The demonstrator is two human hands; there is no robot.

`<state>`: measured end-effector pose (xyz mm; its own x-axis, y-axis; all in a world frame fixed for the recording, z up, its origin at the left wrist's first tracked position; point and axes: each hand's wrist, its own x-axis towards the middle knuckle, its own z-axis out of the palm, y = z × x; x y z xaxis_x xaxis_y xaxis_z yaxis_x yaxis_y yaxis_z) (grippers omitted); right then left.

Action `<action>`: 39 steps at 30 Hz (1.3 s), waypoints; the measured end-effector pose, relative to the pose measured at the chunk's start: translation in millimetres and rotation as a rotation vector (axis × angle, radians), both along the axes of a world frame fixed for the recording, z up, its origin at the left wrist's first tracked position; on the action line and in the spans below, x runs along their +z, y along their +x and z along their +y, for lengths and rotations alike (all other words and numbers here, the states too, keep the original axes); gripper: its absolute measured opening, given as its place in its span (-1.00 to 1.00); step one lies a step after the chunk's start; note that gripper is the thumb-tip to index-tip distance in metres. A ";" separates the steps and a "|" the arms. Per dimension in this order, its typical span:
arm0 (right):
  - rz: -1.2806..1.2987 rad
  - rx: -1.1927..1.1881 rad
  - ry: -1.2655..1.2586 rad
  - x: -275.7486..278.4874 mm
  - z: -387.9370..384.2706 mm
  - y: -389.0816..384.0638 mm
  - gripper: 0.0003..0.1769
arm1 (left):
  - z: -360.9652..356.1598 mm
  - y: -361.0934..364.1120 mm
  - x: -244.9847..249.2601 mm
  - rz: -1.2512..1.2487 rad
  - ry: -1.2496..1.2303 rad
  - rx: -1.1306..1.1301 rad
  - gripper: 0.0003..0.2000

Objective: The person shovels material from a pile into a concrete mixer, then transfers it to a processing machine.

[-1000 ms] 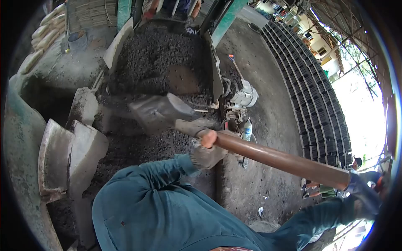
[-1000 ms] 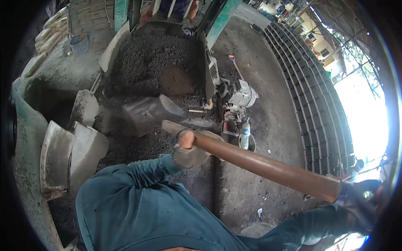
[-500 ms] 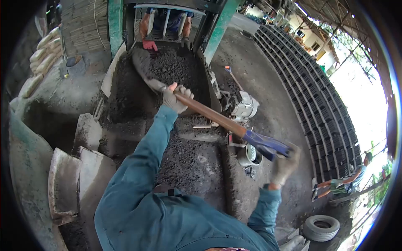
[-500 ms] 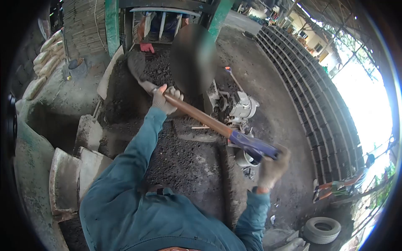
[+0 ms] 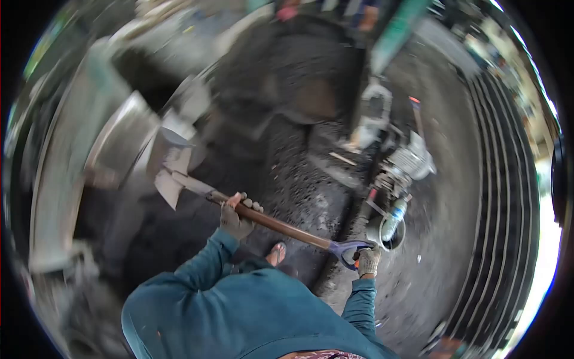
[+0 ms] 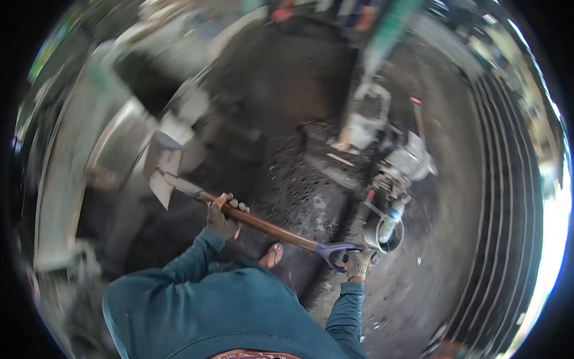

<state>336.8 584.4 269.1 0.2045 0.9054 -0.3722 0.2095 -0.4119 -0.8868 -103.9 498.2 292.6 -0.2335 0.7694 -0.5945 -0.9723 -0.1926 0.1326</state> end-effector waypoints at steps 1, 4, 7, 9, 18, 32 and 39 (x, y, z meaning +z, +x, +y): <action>-0.071 0.180 -0.028 2.6 7.1 -9.6 -0.76 | -30.8 -1.1 -16.4 -0.020 -0.106 0.117 -0.88; -0.064 0.662 0.001 30.5 38.8 -49.0 -0.58 | -107.1 -12.3 -58.6 -0.159 -0.324 0.403 -0.83; -0.138 1.087 0.289 80.3 52.1 -124.0 -0.44 | -184.1 -0.4 -93.8 -0.298 -0.314 0.602 -0.80; -0.164 1.369 0.498 132.6 43.5 -193.1 -0.60 | -220.8 17.3 -111.9 -0.364 -0.394 0.756 -0.78; 0.089 2.335 1.039 232.0 -87.3 -372.0 -0.54 | -343.6 68.2 -151.3 -0.528 -0.397 1.186 -0.84; 0.352 1.349 -1.265 48.8 -368.1 -469.1 -0.58 | -464.6 9.1 -41.8 -0.241 0.534 0.832 -0.59; 0.510 1.086 -1.270 -94.7 -455.9 -515.7 -0.88 | -543.6 122.4 47.0 0.298 -0.237 0.983 -0.39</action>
<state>-178.9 128.5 174.4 -0.5978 -0.3392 -0.7263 0.6642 -0.7169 -0.2119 18.5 -45.4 339.6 -0.8532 0.0334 -0.5205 -0.3237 -0.8165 0.4781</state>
